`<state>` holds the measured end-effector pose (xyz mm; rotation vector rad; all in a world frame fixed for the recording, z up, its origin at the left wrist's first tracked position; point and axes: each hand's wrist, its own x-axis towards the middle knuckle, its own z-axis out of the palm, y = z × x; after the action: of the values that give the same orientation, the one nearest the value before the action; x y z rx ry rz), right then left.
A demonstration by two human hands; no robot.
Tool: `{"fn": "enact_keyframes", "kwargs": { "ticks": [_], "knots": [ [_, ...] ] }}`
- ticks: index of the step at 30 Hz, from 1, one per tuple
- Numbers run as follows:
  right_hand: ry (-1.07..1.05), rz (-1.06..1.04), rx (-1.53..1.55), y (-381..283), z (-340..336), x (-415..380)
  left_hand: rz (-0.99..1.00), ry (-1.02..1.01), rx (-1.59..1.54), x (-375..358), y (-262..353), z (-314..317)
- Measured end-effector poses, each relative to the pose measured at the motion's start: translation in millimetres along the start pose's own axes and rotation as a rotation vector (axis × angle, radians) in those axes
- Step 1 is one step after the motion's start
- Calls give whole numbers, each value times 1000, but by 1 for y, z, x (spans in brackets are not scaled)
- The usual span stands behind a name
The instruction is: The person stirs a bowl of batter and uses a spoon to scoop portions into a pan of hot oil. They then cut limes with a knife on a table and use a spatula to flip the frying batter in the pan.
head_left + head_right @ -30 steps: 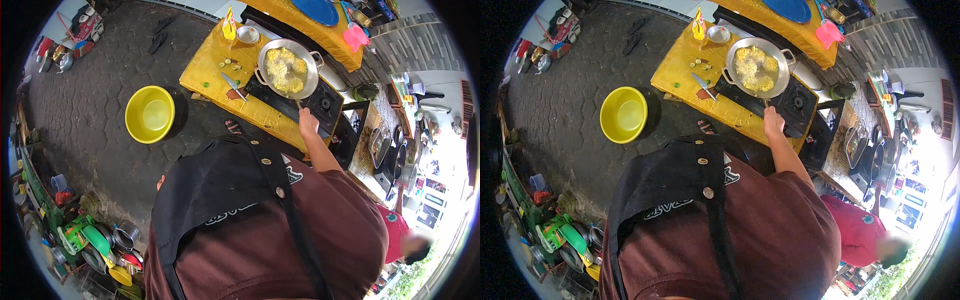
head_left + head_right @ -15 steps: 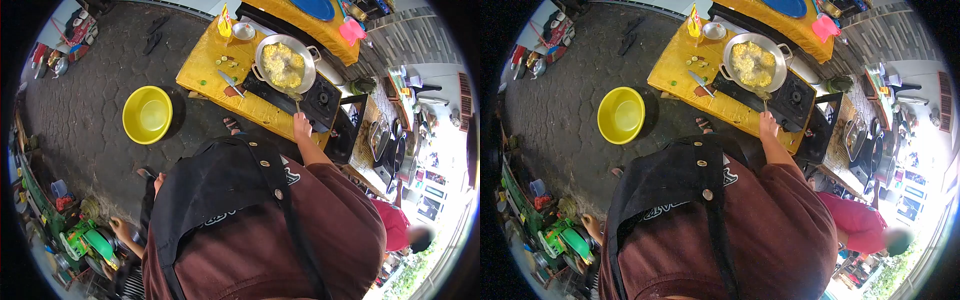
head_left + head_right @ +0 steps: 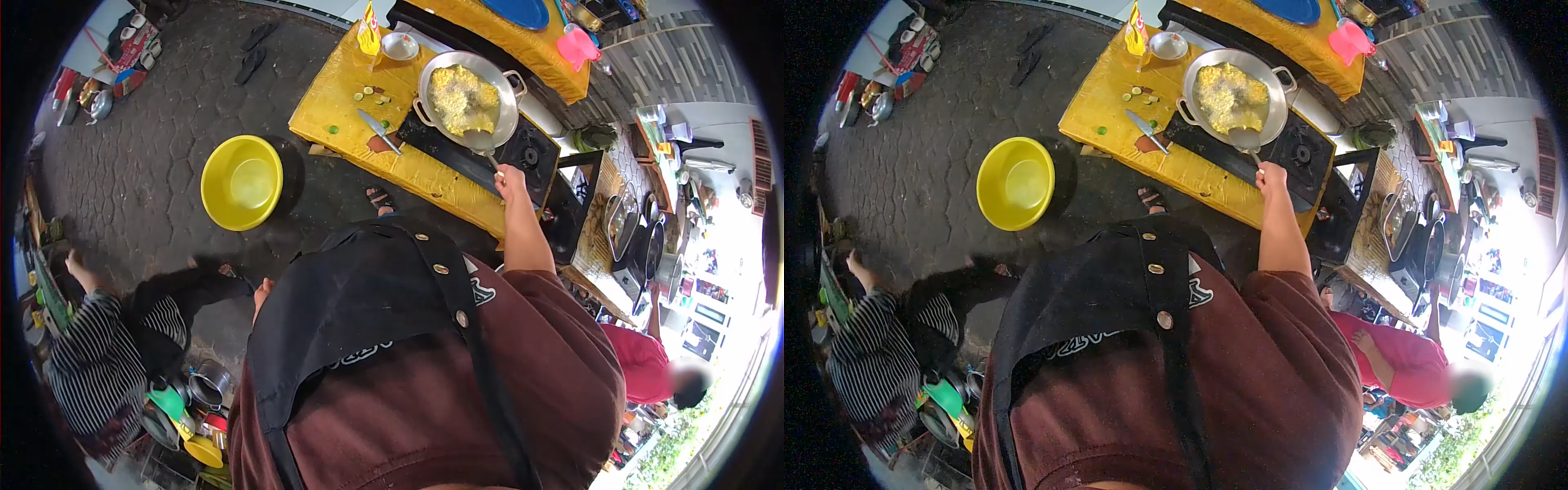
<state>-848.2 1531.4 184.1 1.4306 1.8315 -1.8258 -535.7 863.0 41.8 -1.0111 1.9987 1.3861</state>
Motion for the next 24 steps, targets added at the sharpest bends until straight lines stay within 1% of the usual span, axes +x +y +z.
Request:
{"fn": "enact_keyframes", "kwargs": {
  "ticks": [1, 2, 3, 4, 8, 10, 11, 13, 14, 16, 17, 18, 20, 22, 23, 24],
  "knots": [
    [20, 66, 18, 8, -6, 11, -54, 5, -18, -10, 7, 3],
    [42, 130, 35, 13, -12, 18, -53, 49, 13, -15, 16, 1],
    [43, 132, 33, 13, -17, 14, -53, 94, 44, -16, 18, -2],
    [36, 144, 28, 13, -25, 7, -49, 182, 101, -17, 18, -4],
    [22, 172, 10, 3, -49, -32, -9, 176, 44, -7, -13, 4],
    [32, 134, -119, -5, -50, -45, -124, 150, 52, -8, -24, 12],
    [33, 129, -119, -5, -51, -45, -166, 145, 60, -10, -26, 17],
    [-32, -96, -213, -5, -53, -42, -172, 164, 40, -10, -34, 25],
    [-33, -97, -214, -7, -47, -45, -158, 187, 29, -13, -37, 29],
    [322, -744, -1042, -11, -23, -55, -118, 227, 7, -14, -42, 33],
    [360, -804, -1197, -9, -14, -46, -100, 237, -2, -14, -44, 33],
    [393, -681, -1241, -19, 8, -73, -93, 231, 1, -12, -45, 32],
    [405, -637, -1367, -13, 31, -75, -88, 198, 19, -7, -41, 24],
    [347, -633, -1498, 1, 44, -69, -98, 130, 75, 5, -39, 14],
    [329, -627, -1549, 8, 49, -71, -97, 126, 83, 7, -33, 13],
    [332, -618, -1546, 15, 48, -74, -97, 113, 18, 9, -27, 13]
  ]
}}
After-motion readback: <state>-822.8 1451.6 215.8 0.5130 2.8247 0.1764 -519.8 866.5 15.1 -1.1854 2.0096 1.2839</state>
